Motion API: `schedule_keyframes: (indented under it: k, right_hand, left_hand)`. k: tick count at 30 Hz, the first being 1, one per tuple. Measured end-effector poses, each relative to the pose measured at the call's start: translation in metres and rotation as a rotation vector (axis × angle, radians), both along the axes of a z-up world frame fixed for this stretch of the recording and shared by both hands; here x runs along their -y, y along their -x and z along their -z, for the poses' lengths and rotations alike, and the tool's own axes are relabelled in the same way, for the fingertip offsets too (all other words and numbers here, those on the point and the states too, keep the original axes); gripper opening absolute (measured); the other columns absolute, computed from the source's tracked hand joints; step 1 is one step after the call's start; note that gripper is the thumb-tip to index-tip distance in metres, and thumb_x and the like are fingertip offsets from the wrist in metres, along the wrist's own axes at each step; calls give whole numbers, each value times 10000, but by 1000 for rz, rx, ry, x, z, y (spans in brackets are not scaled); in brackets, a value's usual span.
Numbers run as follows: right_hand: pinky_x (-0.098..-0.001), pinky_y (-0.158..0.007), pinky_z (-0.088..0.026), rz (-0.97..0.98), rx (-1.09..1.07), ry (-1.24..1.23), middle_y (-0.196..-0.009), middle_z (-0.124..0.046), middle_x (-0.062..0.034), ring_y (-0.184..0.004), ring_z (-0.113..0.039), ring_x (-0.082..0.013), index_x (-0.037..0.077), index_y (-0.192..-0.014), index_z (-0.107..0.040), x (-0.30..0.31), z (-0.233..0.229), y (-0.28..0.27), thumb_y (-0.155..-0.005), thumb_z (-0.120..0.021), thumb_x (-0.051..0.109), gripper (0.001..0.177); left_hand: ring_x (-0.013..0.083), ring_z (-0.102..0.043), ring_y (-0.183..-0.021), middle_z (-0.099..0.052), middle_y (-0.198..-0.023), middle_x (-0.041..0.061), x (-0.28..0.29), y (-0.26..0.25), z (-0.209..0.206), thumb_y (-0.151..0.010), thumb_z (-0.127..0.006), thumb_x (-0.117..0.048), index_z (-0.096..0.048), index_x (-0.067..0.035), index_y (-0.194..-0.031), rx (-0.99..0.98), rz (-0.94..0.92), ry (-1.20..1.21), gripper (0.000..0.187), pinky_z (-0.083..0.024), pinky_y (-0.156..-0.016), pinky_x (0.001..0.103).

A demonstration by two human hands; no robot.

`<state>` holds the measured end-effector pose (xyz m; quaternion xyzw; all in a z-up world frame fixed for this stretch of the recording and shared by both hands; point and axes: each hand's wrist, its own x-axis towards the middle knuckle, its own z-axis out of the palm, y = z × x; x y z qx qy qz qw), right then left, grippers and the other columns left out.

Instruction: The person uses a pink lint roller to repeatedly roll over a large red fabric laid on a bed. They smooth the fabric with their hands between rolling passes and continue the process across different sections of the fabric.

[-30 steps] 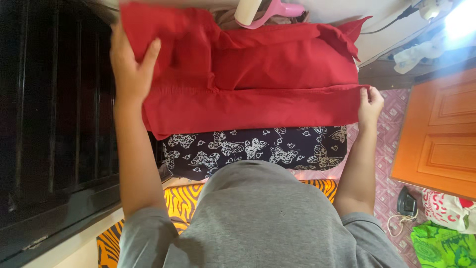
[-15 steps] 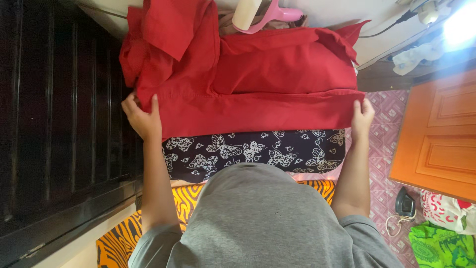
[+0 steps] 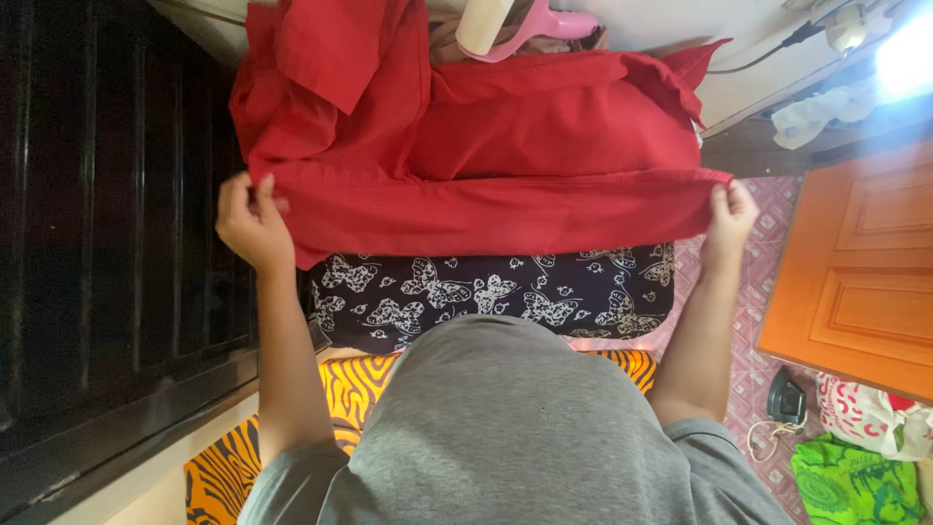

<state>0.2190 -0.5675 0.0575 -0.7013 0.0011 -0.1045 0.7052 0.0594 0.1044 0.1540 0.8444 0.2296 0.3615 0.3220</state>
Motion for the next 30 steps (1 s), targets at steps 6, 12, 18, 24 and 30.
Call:
schedule_keyframes:
  k: [6, 12, 18, 24, 30]
  right_hand:
    - [-235, -943, -540, -1, 100, -211, -1114, -737, -6, -1023, -684, -83, 26, -1156, -689, 6, -53, -55, -1074, -584, 49, 135]
    - [-203, -607, -367, 18, -142, -60, -918, -653, 49, -706, -507, -29, 26, -1114, -699, 25, -15, -96, -1107, -709, 121, 96]
    - [-215, -505, -368, 102, -352, 169, -746, -611, 75, -576, -487, -24, 92, -1037, -720, 25, 33, -71, -1023, -662, 194, 118]
    - [-228, -630, -318, 154, -320, 27, -839, -592, 57, -704, -439, -27, 2, -1016, -698, 21, 45, -19, -1162, -677, 256, 294]
    - [-254, -843, -499, 34, -228, 151, -1015, -718, -21, -911, -640, -85, -6, -1088, -689, 22, 48, -9, -1068, -661, 96, 107]
  left_hand:
    - [147, -694, -959, -670, -1072, 64, -24, -46, -42, -1141, -656, -85, -584, 25, -1169, 419, 243, 251, 134, -678, -832, 314]
    - [252, -713, -1253, -699, -1354, 140, -29, -74, -50, -1107, -639, -56, -528, -54, -1500, 95, 368, 224, 408, -573, -1108, 422]
    - [406, -398, -1532, -392, -1621, 222, -3, -8, 16, -1102, -685, -99, -395, -28, -1593, 56, 120, -191, 575, -343, -1294, 526]
    - [350, -548, -1163, -598, -1310, 108, 46, 58, 91, -1056, -731, -344, -639, -113, -1344, -167, -245, -327, 381, -427, -945, 495]
    - [307, -580, -1080, -671, -1230, 30, 36, 60, 98, -994, -780, -380, -738, -159, -1132, -182, -209, -338, 263, -416, -863, 473]
